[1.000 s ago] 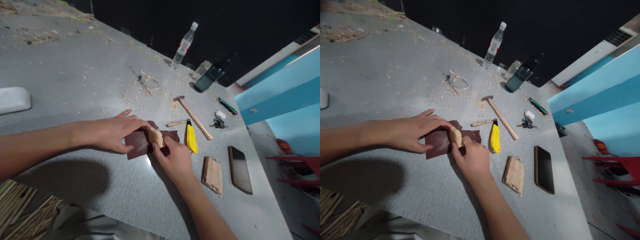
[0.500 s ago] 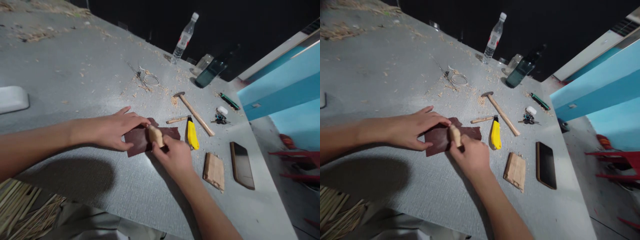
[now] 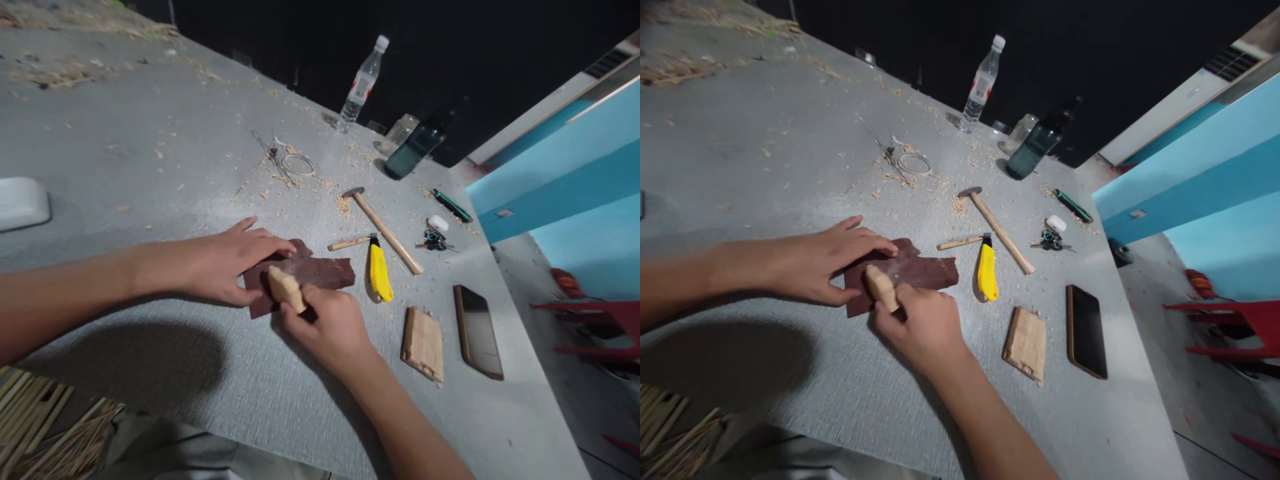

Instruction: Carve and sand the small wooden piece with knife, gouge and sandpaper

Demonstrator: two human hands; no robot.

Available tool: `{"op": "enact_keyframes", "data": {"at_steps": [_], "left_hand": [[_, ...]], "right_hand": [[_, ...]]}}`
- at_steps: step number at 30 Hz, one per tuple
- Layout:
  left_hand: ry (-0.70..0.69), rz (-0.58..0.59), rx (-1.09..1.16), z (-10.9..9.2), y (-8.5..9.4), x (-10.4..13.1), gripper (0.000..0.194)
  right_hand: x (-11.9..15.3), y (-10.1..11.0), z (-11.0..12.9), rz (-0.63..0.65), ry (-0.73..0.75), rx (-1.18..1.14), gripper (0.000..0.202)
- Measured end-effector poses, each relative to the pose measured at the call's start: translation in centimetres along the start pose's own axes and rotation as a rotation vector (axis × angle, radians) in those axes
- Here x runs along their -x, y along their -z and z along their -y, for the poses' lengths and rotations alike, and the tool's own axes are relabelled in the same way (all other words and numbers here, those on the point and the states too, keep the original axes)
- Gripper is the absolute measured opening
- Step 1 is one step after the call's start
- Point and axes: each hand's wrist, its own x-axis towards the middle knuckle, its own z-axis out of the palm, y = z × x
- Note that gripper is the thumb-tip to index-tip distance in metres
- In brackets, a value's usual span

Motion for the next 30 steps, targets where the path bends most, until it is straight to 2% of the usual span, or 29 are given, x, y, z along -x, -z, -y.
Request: {"op": "enact_keyframes", "data": {"at_steps": [3,7,11,15,19,23,26,30], "left_hand": [[0.005,-0.007,0.001,-0.02,0.03,-0.01,0.075],[0.002,0.001,0.006,0.03,0.08,-0.01,0.076],[0.016,0.020,0.009,-0.14,0.32,-0.06,0.077],[0.011,0.030,0.009,-0.37,0.51,-0.11,0.076],[0.020,0.039,0.009,-0.36,0.48,-0.10,0.077],[0.012,0.028,0.001,-0.14,0.32,-0.11,0.078],[0.020,0.024,-0.012,-0.18,0.33,-0.14,0.078],[0.036,0.042,-0.018,-0.44,0.47,-0.18,0.078]], "right_hand": [[-0.03,-0.02,0.16,-0.078,-0.131,0.035,0.029],[-0.11,0.06,0.62,0.041,-0.007,-0.003,0.029],[-0.39,0.21,0.57,-0.052,-0.160,0.095,0.030],[-0.41,0.09,0.48,0.046,-0.042,0.070,0.032],[-0.36,0.20,0.47,-0.029,-0.145,0.130,0.031],[-0.33,0.37,0.63,0.058,-0.071,0.104,0.033],[-0.41,0.41,0.59,-0.018,-0.167,0.140,0.033],[-0.48,0.38,0.58,0.040,-0.086,0.120,0.032]]}}
